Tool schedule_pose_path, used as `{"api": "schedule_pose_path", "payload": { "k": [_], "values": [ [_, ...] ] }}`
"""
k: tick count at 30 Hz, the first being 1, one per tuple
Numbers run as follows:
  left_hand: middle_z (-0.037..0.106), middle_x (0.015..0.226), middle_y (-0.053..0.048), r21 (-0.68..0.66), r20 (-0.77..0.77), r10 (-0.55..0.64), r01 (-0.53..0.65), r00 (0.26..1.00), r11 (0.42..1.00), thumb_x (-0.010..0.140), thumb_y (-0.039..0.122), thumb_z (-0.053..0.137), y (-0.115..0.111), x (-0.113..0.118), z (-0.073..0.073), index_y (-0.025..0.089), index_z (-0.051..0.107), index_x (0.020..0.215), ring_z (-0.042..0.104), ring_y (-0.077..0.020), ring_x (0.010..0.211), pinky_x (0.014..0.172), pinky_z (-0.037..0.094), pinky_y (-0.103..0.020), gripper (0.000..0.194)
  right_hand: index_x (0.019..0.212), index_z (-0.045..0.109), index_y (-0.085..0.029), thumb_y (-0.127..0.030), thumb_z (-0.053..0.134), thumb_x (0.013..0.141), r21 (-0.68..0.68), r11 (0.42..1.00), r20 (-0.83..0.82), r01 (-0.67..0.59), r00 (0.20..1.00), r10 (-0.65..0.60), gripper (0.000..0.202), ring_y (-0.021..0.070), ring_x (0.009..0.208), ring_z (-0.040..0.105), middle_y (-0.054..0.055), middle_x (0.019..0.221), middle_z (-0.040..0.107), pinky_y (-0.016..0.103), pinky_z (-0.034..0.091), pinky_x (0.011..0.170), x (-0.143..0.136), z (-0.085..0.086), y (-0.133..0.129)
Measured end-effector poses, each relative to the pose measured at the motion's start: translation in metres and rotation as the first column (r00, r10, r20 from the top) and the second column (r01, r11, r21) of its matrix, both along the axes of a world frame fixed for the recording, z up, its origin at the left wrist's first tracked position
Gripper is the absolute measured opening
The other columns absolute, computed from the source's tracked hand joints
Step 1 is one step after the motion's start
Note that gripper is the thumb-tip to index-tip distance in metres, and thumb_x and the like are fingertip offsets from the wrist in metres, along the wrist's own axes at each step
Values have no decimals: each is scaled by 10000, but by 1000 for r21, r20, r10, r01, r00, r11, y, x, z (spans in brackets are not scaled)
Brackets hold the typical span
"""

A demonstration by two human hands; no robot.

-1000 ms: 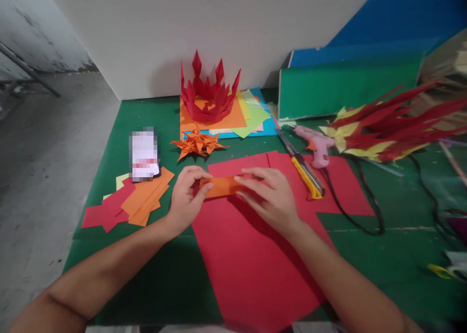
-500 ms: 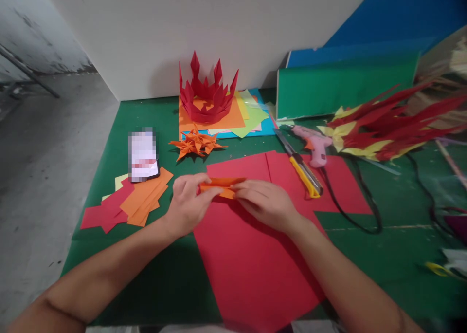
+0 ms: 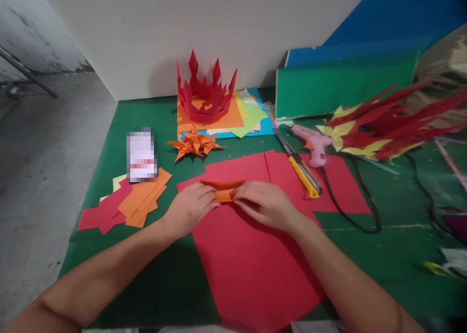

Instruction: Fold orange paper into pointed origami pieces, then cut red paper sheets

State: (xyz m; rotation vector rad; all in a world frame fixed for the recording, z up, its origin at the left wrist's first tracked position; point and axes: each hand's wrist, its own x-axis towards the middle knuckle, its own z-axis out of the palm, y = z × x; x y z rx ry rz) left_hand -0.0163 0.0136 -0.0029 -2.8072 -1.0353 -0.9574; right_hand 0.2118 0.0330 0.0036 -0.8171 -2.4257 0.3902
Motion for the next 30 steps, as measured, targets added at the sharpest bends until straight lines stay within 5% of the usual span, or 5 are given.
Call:
{"api": "schedule_pose_path", "payload": {
  "k": [5,16,30],
  "values": [
    [722,837,-76,-64,34,-8,10,999,998,959,195,422,3,1,3,132,651,785,668,-163,790,757,558,-309,295,861,642,-201,-182,531,886,-80,996,-16,26,1000,-27,115,171,757,652,49,844,729,299,517,714,2,0,1],
    [679,845,-56,-251,28,176,-164,984,954,960,198,416,3,0,-5,137,578,949,637,-158,755,712,538,-287,174,870,622,-221,-197,512,894,-123,967,-36,225,972,-231,115,169,736,665,42,822,716,284,511,679,-7,-5,-2],
    [565,832,-41,-359,-11,182,-174,983,917,964,219,401,3,0,-3,145,638,839,556,-133,721,654,480,-253,278,840,664,-195,-203,519,905,-118,958,25,262,965,-261,160,159,720,630,47,794,681,260,478,626,-10,-7,-2]
  ]
}}
